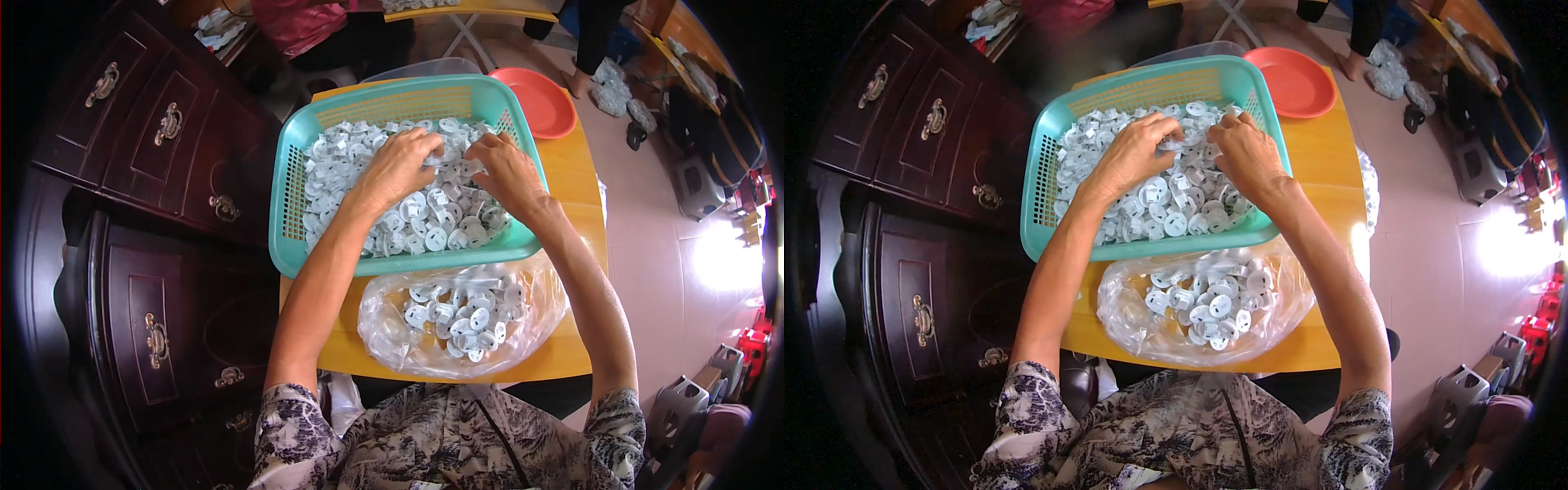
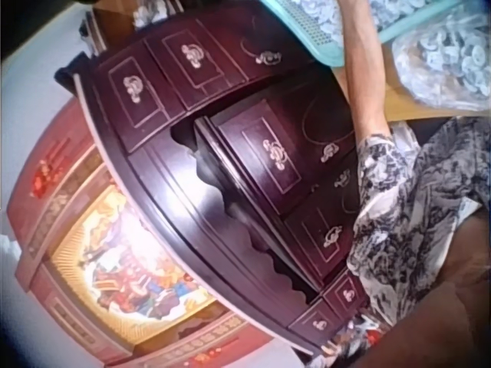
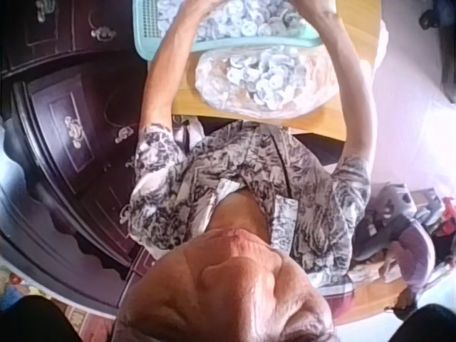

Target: The person sorts small white plastic components by hand, transferring them from a basket into a plastic bag.

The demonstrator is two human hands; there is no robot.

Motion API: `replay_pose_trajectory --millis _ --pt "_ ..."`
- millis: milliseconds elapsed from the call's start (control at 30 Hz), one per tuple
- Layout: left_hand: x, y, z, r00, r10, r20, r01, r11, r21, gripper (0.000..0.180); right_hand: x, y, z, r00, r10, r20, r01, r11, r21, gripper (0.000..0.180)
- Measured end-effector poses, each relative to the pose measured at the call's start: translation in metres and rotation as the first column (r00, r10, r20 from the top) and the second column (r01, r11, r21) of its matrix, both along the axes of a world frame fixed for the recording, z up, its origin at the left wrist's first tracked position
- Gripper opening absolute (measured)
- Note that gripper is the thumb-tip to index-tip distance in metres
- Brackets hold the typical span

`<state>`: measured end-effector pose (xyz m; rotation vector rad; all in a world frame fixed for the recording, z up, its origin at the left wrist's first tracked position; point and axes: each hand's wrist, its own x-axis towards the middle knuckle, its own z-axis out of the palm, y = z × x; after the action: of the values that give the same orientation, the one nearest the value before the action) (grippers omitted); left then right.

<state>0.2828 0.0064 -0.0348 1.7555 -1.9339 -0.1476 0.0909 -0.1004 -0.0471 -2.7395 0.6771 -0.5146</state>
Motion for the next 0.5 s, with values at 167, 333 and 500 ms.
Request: replay_pose_trajectory --millis 167,333,500 --pt "0.004 0.001 0.005 0.978 0.029 -0.205 -0.023 0.999 0.032 0.026 0.005 0.002 0.001 1.000 -0.001 0.002 0.000 1.000 0.020 0.020" --pt "0.001 0.001 0.011 0.964 0.062 -0.259 -0.055 0.998 0.034 0.026 0.004 -0.001 -0.001 0.999 -0.008 0.038 0.008 1.000 0.017 0.014" --pt "-0.004 0.007 -0.003 0.996 -0.087 -0.003 0.087 0.995 0.042 0.034 0.007 0.001 -0.006 0.998 -0.030 0.047 0.032 0.998 -0.055 0.011"
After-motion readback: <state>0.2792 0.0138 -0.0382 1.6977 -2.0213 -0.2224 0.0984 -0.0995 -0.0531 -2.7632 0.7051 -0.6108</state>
